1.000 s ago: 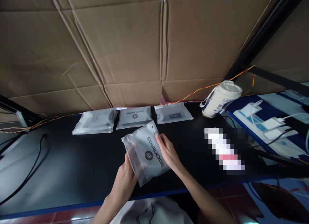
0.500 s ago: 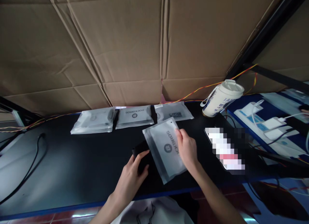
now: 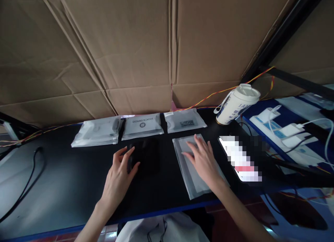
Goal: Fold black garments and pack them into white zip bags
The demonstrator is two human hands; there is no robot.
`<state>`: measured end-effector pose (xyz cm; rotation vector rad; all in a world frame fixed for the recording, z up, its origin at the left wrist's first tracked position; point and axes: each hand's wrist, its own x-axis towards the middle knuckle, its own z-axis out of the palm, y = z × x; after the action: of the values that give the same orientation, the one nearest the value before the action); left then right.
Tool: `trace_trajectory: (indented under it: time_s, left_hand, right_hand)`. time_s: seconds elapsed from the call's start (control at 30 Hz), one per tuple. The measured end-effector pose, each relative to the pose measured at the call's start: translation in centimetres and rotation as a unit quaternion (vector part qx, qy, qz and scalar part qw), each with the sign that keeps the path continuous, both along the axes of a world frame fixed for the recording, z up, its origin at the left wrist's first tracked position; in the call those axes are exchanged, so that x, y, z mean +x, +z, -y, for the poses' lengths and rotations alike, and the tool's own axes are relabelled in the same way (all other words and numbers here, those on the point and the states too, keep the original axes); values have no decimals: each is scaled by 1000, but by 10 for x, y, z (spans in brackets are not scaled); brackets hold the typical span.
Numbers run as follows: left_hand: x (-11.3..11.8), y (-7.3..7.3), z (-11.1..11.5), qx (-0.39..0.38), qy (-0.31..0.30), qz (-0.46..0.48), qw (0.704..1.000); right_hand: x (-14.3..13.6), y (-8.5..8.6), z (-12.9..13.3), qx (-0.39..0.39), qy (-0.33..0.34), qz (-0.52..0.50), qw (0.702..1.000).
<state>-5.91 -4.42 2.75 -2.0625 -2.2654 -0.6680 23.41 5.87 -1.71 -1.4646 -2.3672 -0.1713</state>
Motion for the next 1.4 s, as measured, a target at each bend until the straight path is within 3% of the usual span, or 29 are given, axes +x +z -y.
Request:
trace_trajectory:
  time_s: [0.1,0.33,0.43,0.67,0.83,0.93,1.1,1.2,1.27,1.4]
  left_hand:
    - [13,1,-1,35,-41,-2,999]
    - [76,-4,-20,-77,-39,-47,995]
    - [90,-9,-26,-94,-45,-75,992]
    - [72,-6,-21,-86,-117,-10,989]
    - [56,7,-7,-78,-170,145,972]
    - [46,11,3,-87,-117,285,947]
    - [19,-2,22,-55,96,447,888]
    - [-1,-12,38,4,197,486,852]
    - [-13,-14,48,49,237,460,854]
    - [-19,-11,61,102,272,317,903]
  right_hand:
    - [-4,-13,4,-44,9,16,999]
    - [-2,-18,6,-67,-33,18,997]
    - [0,-19,5,-69,-28,17,997]
    - [5,-23,3,-87,-6,-30,996]
    - [7,-25,4,-72,-7,-39,997]
    - [9,-27,3,-68,-6,-35,997]
    - [10,-28,3,-61,-2,-32,998]
    - [10,-27,3,-64,0,-34,997]
    - [10,-25,4,-64,-1,-37,997]
    - [8,-21,5,-52,6,-57,997]
